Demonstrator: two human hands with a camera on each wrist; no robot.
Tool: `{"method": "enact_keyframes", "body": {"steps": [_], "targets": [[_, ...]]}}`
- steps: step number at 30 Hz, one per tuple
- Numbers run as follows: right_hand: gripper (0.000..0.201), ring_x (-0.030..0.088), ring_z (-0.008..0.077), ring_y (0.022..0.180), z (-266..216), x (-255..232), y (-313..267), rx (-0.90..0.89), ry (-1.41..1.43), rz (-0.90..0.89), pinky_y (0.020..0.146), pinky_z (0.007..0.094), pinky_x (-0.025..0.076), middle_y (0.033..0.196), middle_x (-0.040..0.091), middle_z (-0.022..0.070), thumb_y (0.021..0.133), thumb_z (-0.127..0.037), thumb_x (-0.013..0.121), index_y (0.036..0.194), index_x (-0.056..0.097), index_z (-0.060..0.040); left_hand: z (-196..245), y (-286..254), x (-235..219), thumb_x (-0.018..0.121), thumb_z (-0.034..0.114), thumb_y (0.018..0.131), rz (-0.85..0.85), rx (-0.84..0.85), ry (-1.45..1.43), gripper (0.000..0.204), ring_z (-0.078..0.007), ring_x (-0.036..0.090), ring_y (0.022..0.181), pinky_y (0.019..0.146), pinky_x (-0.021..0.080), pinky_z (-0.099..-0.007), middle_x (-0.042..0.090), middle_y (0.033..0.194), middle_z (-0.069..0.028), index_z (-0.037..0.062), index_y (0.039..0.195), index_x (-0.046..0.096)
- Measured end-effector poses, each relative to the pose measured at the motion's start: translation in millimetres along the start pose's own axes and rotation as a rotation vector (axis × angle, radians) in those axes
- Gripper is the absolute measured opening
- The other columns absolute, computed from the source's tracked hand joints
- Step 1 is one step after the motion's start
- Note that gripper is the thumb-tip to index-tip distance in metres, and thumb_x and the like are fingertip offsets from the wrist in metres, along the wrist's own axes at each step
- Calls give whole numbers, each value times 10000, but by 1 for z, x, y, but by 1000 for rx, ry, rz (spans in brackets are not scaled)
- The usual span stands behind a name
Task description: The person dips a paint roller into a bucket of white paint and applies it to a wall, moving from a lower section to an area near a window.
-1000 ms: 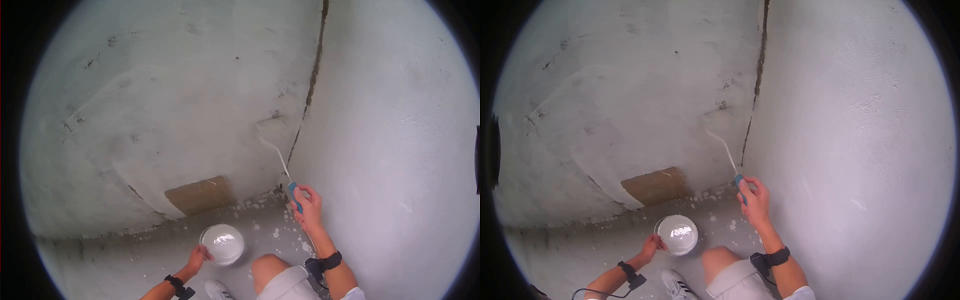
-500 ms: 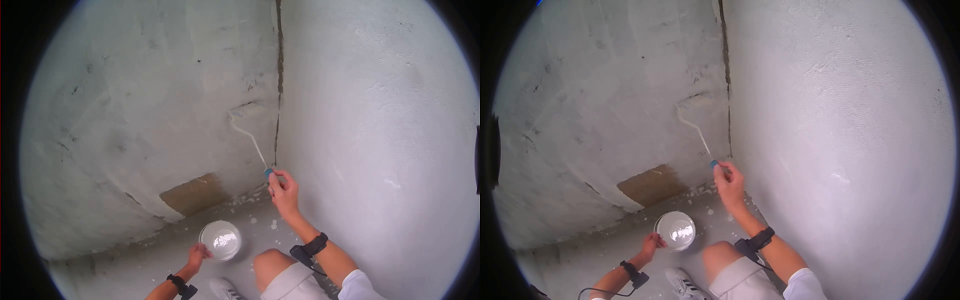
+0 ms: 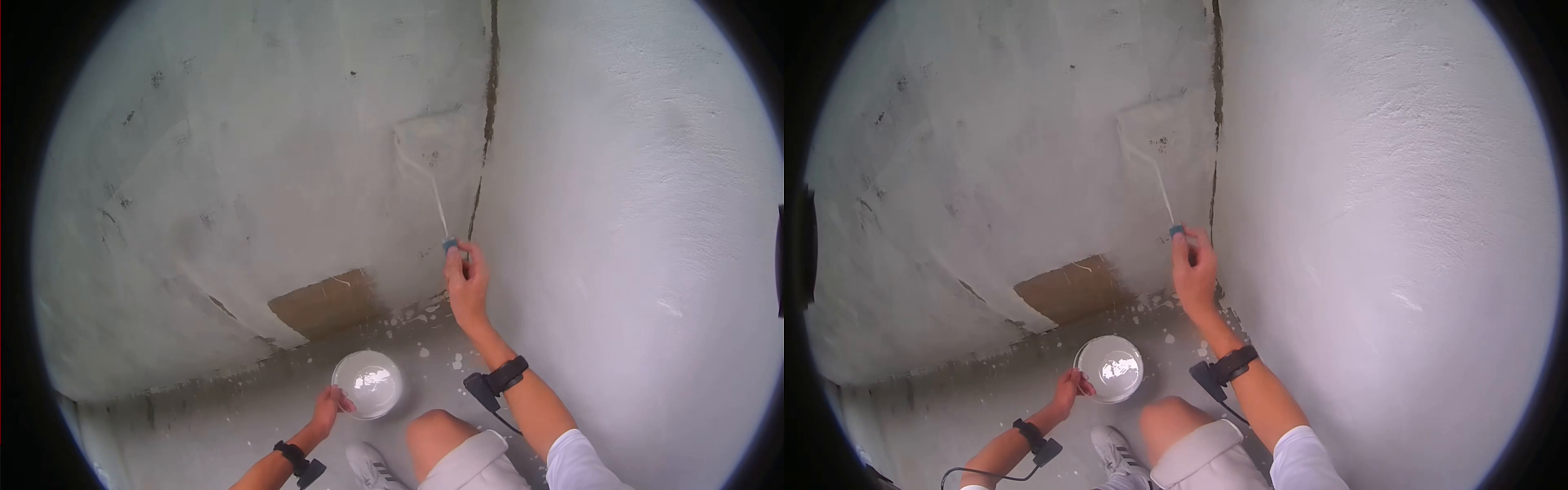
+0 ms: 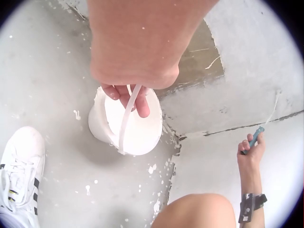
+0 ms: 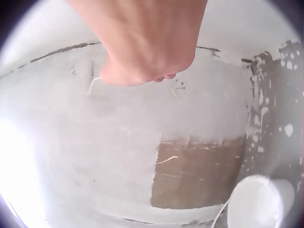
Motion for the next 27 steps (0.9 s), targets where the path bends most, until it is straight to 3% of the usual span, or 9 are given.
{"method": "enact_keyframes", "body": {"steps": [2, 5, 11, 14, 17, 22, 27], "targets": [[178, 386, 31, 589, -21, 6, 17, -29, 57, -49, 498, 239, 295, 657, 470, -55, 986, -193, 557, 1040, 542, -23, 6, -5, 2, 315, 290, 1045, -9, -20, -8, 352, -188, 621, 698, 725, 488, -336, 676, 742, -115, 29, 971, 538], [173, 392, 38, 588, -3, -1, 7, 86, 111, -43, 504, 235, 300, 658, 464, -54, 983, -205, 563, 989, 516, -39, 6, -3, 2, 310, 314, 1064, -20, -42, 0, 353, -181, 625, 694, 720, 501, -329, 675, 744, -109, 57, 957, 529], [233, 428, 47, 573, 84, -52, -40, 135, -237, -88, 504, 240, 333, 646, 467, -41, 985, -290, 557, 1001, 505, -64, 8, 1, 1, 313, 325, 1064, -24, 5, -56, 351, -183, 621, 679, 709, 503, -327, 674, 737, -109, 64, 949, 519], [262, 403, 44, 517, 72, -64, -74, 486, -122, -119, 448, 241, 315, 622, 442, -42, 989, -334, 551, 1022, 515, -77, 9, -1, 1, 299, 312, 1046, -28, 3, -19, 369, -179, 595, 679, 710, 477, -326, 671, 745, -115, 35, 962, 528], [316, 321, 42, 415, 77, -86, -107, 624, -73, -92, 358, 218, 236, 596, 409, -33, 982, -395, 557, 1051, 488, -94, 10, 4, -1, 312, 325, 1043, 9, 20, 6, 386, -169, 586, 660, 686, 470, -317, 666, 713, -115, 24, 942, 531], [329, 323, 46, 400, 107, -137, -175, 842, -175, -89, 351, 220, 240, 591, 414, -25, 975, -411, 561, 1040, 521, -91, 10, 2, -6, 347, 349, 1032, 31, 63, 91, 423, -196, 629, 672, 683, 482, -323, 663, 716, -119, -15, 966, 552], [324, 309, 49, 389, 117, -167, -213, 940, -253, -130, 351, 222, 245, 585, 409, -29, 977, -415, 556, 1011, 532, -93, 35, -18, -10, 382, 387, 1012, 108, 21, 395, 435, -259, 646, 735, 726, 479, -367, 663, 776, -126, -9, 991, 559]]}}
Point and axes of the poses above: each hand's wrist, its own y-axis towards the middle knuckle, its own x-axis out of the palm, z = x × y, the point moved 4 cm from there along y, towards the middle knuckle
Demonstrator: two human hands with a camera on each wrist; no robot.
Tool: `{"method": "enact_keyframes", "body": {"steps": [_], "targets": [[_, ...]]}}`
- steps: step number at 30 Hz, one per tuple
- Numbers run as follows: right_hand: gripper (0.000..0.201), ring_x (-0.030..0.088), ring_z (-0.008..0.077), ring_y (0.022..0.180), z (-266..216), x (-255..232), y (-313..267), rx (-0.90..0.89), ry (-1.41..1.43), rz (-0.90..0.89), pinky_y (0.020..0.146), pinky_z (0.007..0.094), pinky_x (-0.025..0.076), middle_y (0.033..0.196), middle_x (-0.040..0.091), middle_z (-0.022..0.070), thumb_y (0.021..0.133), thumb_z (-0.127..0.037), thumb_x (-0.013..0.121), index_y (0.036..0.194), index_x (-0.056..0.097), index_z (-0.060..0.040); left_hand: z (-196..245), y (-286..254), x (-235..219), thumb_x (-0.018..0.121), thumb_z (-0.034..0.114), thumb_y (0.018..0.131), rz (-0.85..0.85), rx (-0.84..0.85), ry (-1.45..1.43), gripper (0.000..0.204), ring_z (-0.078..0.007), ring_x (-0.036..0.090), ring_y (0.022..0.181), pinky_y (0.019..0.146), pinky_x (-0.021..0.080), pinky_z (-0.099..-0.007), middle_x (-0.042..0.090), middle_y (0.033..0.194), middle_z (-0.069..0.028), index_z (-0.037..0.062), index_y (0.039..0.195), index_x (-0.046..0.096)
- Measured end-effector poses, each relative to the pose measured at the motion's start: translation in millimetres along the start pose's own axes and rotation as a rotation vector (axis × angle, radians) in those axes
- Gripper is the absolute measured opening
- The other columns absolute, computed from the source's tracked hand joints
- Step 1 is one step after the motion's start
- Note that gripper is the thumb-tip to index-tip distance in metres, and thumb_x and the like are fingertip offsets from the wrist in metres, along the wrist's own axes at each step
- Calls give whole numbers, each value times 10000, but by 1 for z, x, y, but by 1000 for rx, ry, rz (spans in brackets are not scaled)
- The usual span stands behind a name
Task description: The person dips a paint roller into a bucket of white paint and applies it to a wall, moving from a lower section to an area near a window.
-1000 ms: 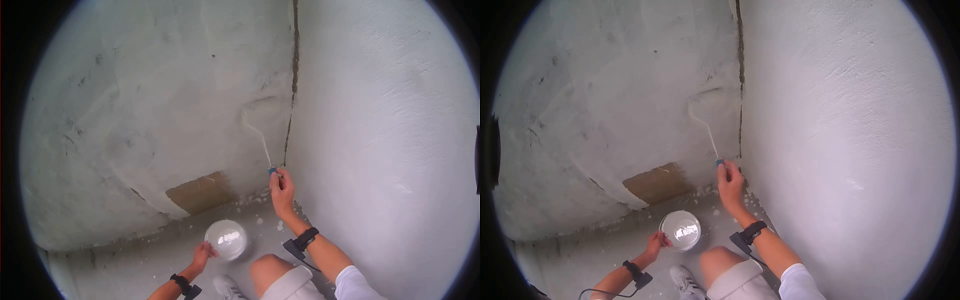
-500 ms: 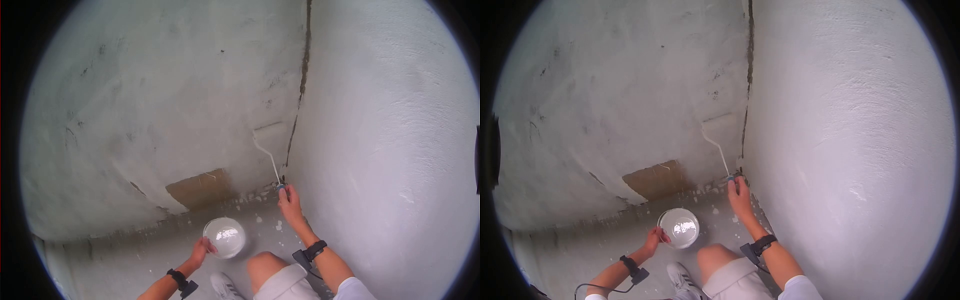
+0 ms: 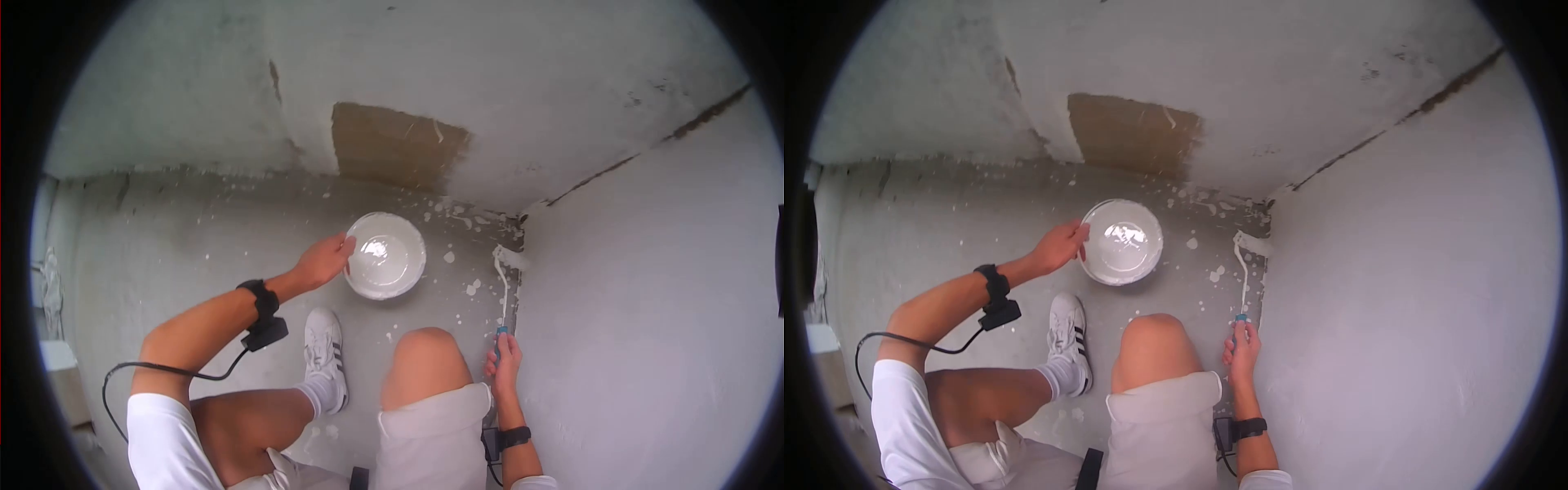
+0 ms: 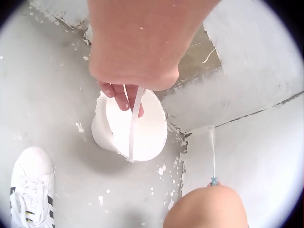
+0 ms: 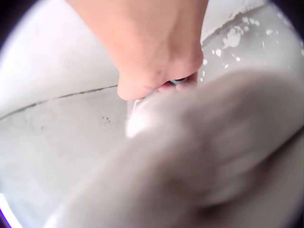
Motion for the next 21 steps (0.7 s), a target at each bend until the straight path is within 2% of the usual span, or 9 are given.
{"method": "enact_keyframes", "body": {"steps": [6, 9, 12, 15, 16, 18, 20, 21], "targets": [[313, 298, 52, 363, 16, 3, -6, -39, -98, -18, 332, 227, 227, 560, 396, -27, 984, -414, 547, 1006, 544, -102, 7, -11, -21, 441, 427, 973, 163, -18, 91, 438, -310, 640, 825, 749, 475, -414, 669, 863, -153, 18, 1005, 593], [282, 314, 45, 382, 16, 14, -6, -72, -117, -56, 339, 219, 230, 569, 404, -34, 997, -370, 541, 1020, 544, -90, 5, -7, -32, 478, 415, 945, 230, -4, 233, 420, -340, 641, 866, 770, 484, -430, 682, 905, -161, 26, 991, 629], [292, 322, 24, 419, 11, 27, -5, -147, -166, -64, 350, 204, 227, 583, 404, -45, 999, -355, 545, 1078, 549, -74, 10, -9, -35, 509, 406, 935, 221, 18, 245, 418, -350, 631, 842, 778, 484, -417, 675, 892, -172, 9, 955, 638], [388, 339, 19, 471, 4, 40, 0, -264, -195, -96, 362, 196, 233, 617, 415, -45, 991, -360, 560, 1188, 531, -27, 3, -8, -23, 537, 366, 924, 178, 14, 144, 386, -300, 649, 864, 790, 496, -395, 686, 915, -164, 0, 978, 646], [397, 340, 20, 472, 3, 47, 1, -258, -179, -119, 363, 196, 234, 621, 418, -44, 990, -357, 563, 1200, 527, -21, -3, -6, -17, 546, 351, 923, 160, 18, 82, 376, -273, 655, 873, 795, 497, -386, 692, 933, -150, -7, 986, 642], [417, 341, 21, 475, 1, 63, 1, -255, -150, -165, 364, 197, 235, 627, 423, -43, 988, -351, 568, 1222, 518, -10, -15, -6, -3, 526, 298, 901, 143, 2, -271, 358, -253, 653, 819, 775, 502, -370, 696, 876, -145, -32, 946, 658], [375, 339, 15, 490, -3, 78, -7, -229, -99, -180, 383, 197, 223, 630, 421, -51, 990, -329, 569, 1204, 525, -25, -6, -18, 3, 507, 247, 905, 135, -58, -370, 339, -202, 635, 806, 758, 500, -338, 687, 848, -128, -61, 942, 645], [334, 337, 11, 498, -8, 81, -14, -215, -97, -176, 397, 198, 208, 625, 413, -60, 992, -312, 569, 1179, 535, -37, 2, -22, 4, 500, 236, 908, 118, -66, -378, 329, -203, 638, 792, 746, 502, -337, 686, 844, -132, -61, 944, 639]]}}
Point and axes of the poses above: each hand's wrist, its own y-axis towards the middle knuckle, its own x-axis out of the palm, z = x × y, the point moved 4 cm from there along y, towards the middle knuckle
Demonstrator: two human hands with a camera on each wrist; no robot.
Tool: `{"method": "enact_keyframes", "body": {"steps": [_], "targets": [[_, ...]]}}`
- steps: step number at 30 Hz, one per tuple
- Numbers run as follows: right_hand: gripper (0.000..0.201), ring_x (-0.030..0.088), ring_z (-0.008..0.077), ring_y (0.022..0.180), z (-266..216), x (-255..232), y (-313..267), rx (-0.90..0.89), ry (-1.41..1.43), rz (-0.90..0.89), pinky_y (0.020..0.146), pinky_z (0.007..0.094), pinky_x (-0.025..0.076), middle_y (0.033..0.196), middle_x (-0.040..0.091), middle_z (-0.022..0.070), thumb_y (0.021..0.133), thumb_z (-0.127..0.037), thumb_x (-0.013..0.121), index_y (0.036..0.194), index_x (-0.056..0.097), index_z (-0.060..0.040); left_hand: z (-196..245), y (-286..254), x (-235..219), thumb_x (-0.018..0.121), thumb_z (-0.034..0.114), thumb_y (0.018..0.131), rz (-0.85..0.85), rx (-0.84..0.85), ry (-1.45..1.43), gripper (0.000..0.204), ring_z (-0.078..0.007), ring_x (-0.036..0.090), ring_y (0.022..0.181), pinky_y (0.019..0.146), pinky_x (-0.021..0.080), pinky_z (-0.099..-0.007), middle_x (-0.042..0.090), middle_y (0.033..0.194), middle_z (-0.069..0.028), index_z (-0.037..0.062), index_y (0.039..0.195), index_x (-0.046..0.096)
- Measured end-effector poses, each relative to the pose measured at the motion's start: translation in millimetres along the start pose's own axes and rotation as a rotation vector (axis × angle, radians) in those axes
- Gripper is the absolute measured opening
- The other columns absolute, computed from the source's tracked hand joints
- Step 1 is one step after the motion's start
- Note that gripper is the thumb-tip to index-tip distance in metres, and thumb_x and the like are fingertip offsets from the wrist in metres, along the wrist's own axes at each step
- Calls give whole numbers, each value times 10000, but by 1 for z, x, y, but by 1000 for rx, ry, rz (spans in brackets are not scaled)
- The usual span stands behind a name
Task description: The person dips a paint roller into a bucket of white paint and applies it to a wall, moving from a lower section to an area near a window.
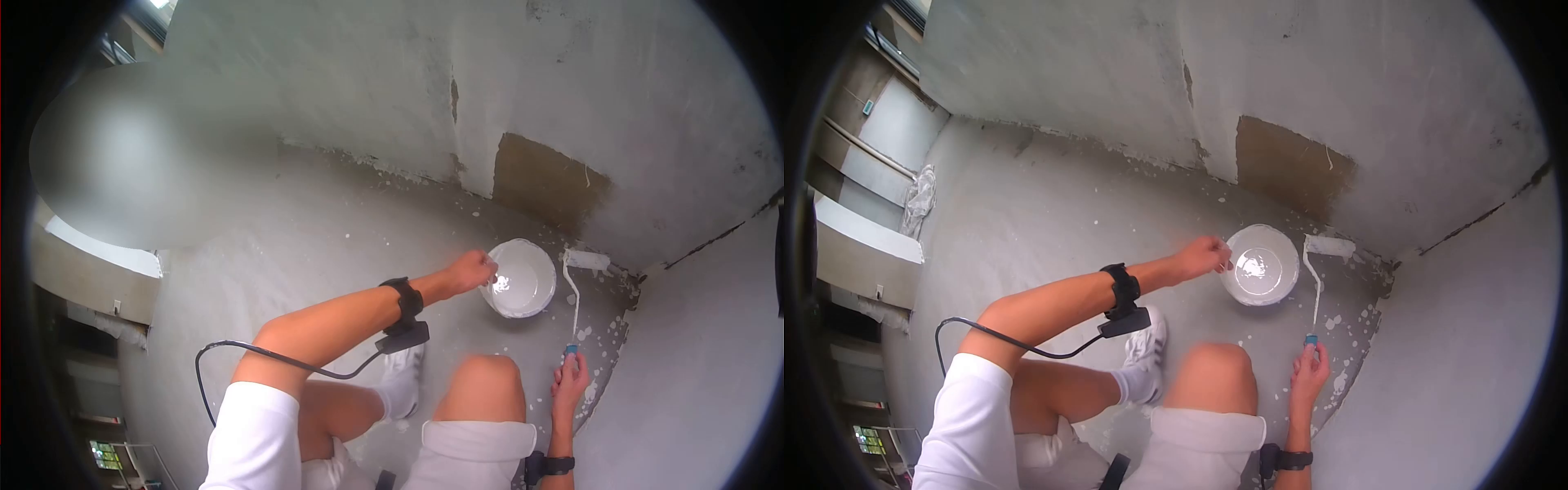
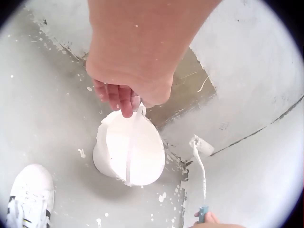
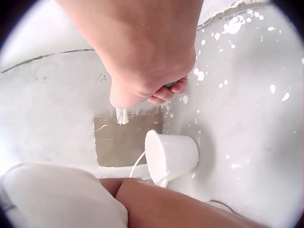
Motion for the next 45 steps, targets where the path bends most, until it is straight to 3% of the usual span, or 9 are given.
{"method": "enact_keyframes", "body": {"steps": [6, 9, 13, 19, 22, 25, 29, 35, 45], "targets": [[271, 329, 5, 494, -17, -14, -16, -96, -137, -36, 413, 194, 207, 604, 400, -73, 995, -279, 563, 1128, 544, -43, -7, 15, 25, 434, 203, 936, -60, 23, -124, 308, -212, 643, 663, 649, 509, -349, 678, 768, -158, -56, 928, 601], [244, 325, 5, 482, -73, 0, -41, -9, -148, -57, 420, 198, 213, 595, 409, -68, 994, -262, 564, 1099, 549, -42, -1, 11, 20, 448, 194, 953, -132, 9, -113, 281, -185, 661, 735, 633, 512, -314, 645, 777, -117, -39, 884, 589], [222, 340, 17, 500, -130, 44, -64, -3, -150, 28, 450, 213, 240, 608, 438, -54, 992, -237, 562, 1071, 570, -29, 20, -4, -12, 459, 271, 952, -18, 103, 133, 329, -220, 666, 725, 703, 508, -357, 682, 757, -118, -10, 874, 610], [228, 500, 130, 598, -201, 103, -51, -562, -816, 99, 573, 284, 420, 691, 566, 39, 931, -204, 619, 1066, 593, -21, 27, -22, -71, 452, 307, 945, -113, 279, 502, 339, -344, 667, 806, 755, 498, -472, 704, 831, -127, 50, 865, 658], [225, 579, 217, 622, -215, 137, -34, -503, -939, 29, 613, 336, 463, 724, 615, 112, 903, -203, 634, 1055, 600, -39, 27, -43, -106, 478, 265, 925, -131, 340, 570, 311, -400, 653, 818, 751, 494, -515, 689, 869, -183, 33, 824, 659], [232, 575, 175, 612, -231, 171, -6, -624, -1114, -79, 582, 322, 451, 694, 604, 108, 891, -203, 646, 1022, 603, -17, 23, -65, -136, 498, 239, 903, -254, 323, 698, 275, -400, 649, 794, 727, 488, -528, 679, 856, -208, 22, 840, 655], [215, 649, 357, 683, -246, 169, 27, -735, -1306, -195, 614, 410, 486, 751, 647, 186, 873, -216, 659, 1005, 608, -53, 21, -59, -170, 515, 218, 874, -168, 363, 756, 280, -393, 636, 701, 642, 484, -512, 663, 744, -197, 25, 724, 650], [234, 620, 333, 662, -250, 194, 26, -868, -1164, -328, 631, 355, 490, 817, 669, 174, 858, -103, 643, 1069, 630, -3, -20, -45, -184, 501, 211, 872, -73, 455, 858, 297, -360, 609, 612, 569, 470, -469, 638, 657, -157, 48, 669, 644], [304, 602, 339, 588, -299, 307, -25, -1141, -1952, 18, 553, 420, 466, 690, 624, 152, 838, -57, 643, 1142, 647, -50, -49, -43, -199, 499, 206, 885, -48, 570, 678, 316, -334, 514, 441, 475, 416, -437, 548, 506, -129, 55, 621, 583]]}}
Point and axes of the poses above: each hand's wrist, its own y-axis towards the middle knuckle, its own x-axis out of the palm, z = x × y, the point moved 4 cm from there along y, towards the middle knuckle
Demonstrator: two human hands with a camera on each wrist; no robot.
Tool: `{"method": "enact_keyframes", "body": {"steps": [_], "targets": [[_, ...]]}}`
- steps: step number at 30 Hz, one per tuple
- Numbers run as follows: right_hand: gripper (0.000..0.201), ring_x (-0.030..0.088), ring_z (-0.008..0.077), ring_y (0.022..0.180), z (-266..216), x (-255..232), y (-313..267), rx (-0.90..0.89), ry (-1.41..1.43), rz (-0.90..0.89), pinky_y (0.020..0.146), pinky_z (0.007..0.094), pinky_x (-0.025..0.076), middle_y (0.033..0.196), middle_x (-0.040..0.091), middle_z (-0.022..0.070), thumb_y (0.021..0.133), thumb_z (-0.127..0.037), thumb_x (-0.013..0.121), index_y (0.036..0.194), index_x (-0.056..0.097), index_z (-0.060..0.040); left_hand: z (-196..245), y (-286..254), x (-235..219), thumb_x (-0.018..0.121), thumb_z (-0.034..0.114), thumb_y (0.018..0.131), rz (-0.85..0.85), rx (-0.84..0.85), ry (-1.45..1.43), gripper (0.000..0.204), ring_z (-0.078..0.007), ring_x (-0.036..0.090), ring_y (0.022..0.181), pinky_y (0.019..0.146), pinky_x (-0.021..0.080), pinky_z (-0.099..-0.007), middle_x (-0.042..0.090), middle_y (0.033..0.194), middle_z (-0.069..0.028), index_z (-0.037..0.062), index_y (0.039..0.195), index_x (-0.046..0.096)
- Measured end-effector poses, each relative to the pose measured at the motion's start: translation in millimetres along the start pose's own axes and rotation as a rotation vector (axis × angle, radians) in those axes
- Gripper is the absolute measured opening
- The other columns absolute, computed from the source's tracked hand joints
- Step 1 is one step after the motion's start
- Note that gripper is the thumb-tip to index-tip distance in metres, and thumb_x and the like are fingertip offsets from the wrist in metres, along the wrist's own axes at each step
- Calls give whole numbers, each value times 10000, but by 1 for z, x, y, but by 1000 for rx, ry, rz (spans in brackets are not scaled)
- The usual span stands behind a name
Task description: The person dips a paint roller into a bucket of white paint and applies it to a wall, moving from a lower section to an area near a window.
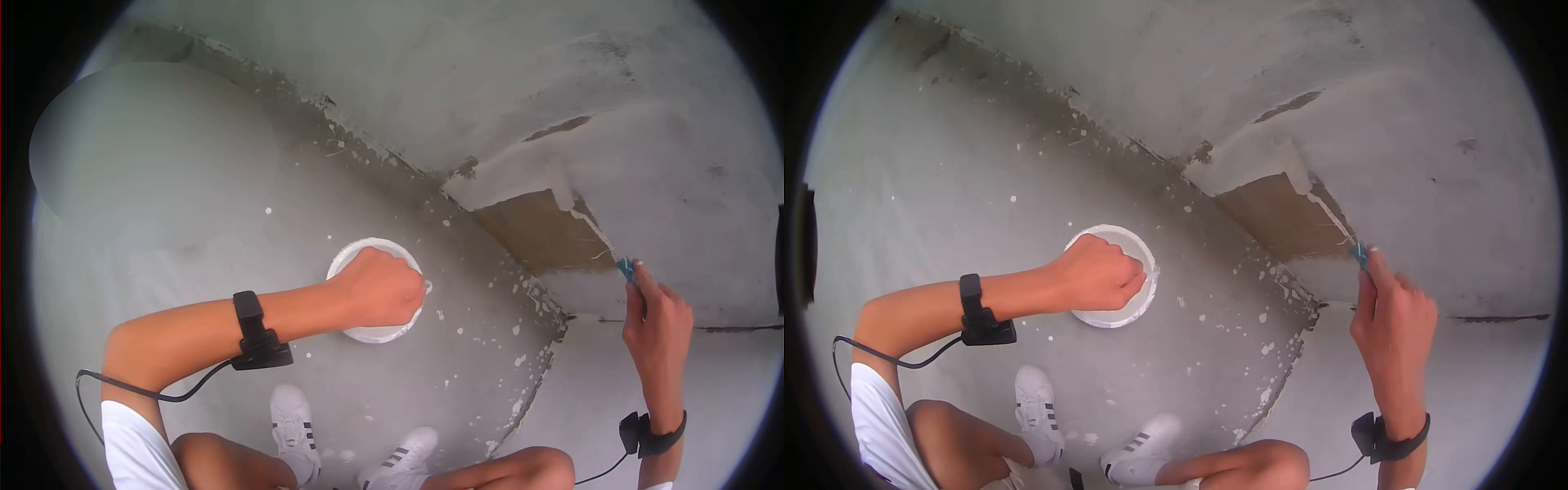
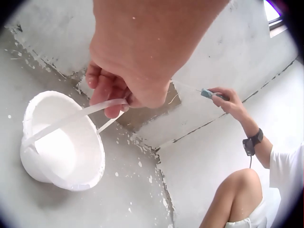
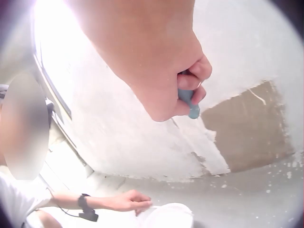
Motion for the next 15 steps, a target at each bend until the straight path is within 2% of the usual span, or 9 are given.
{"method": "enact_keyframes", "body": {"steps": [2, 3, 6, 8, 9, 11, 14, 15], "targets": [[301, 604, 342, 584, -13, 25, 22, -112, -18, 0, 543, 444, 460, 667, 612, 156, 830, -56, 643, 1131, 654, -62, 0, -4, 7, 504, 196, 880, 19, 56, 3, 310, -330, 499, 421, 455, 404, -431, 533, 490, -132, 52, 612, 565], [303, 618, 349, 609, -18, 51, 35, -136, -23, -55, 550, 449, 471, 678, 618, 166, 829, -73, 640, 1131, 653, -62, 1, -7, 9, 507, 192, 877, 27, 83, 12, 308, -329, 491, 411, 446, 398, -428, 525, 482, -134, 50, 608, 556], [337, 640, 375, 656, -44, 134, 60, -216, 38, -177, 581, 462, 504, 706, 638, 182, 826, -127, 631, 1157, 641, -63, 3, -14, 7, 583, 129, 739, -140, 86, 102, 144, -327, 583, 484, 446, 405, -426, 600, 573, -160, 33, 634, 603], [366, 649, 393, 690, -65, 180, 64, -264, 60, -186, 615, 479, 518, 715, 648, 175, 819, -145, 629, 1175, 628, -60, 0, -22, 5, 545, 159, 830, -116, 88, 117, 247, -327, 510, 419, 425, 384, -418, 524, 493, -142, 45, 611, 544], [378, 651, 393, 695, -74, 198, 63, -232, 86, -182, 620, 481, 519, 721, 651, 173, 815, -146, 630, 1183, 624, -61, -1, -26, 7, 525, 174, 876, -109, 85, 118, 303, -327, 473, 387, 414, 373, -414, 487, 453, -133, 51, 599, 515], [400, 655, 392, 707, -91, 222, 59, -167, 146, -173, 632, 484, 521, 733, 656, 169, 808, -149, 632, 1199, 615, -64, -1, -32, 6, 526, 188, 895, -45, 59, 86, 300, -329, 485, 408, 434, 386, -423, 494, 467, -134, 47, 630, 527], [331, 659, 395, 755, -110, 216, 47, -59, 206, -262, 627, 493, 515, 775, 654, 212, 807, -137, 626, 1123, 620, -40, -3, -37, 2, 520, 206, 926, 20, 24, 35, 292, -330, 514, 460, 472, 406, -436, 514, 501, -137, 42, 685, 545], [293, 652, 372, 713, -111, 221, 41, -64, 311, -176, 603, 476, 511, 760, 650, 194, 813, -127, 618, 1091, 611, -35, -1, -37, 0, 516, 212, 936, 35, 18, 20, 290, -329, 526, 481, 486, 413, -440, 522, 513, -137, 41, 705, 552]]}}
Point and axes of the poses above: each hand's wrist, its own y-axis towards the middle knuckle, its own x-axis out of the palm, z = x × y, the point moved 4 cm from there along y, towards the middle knuckle
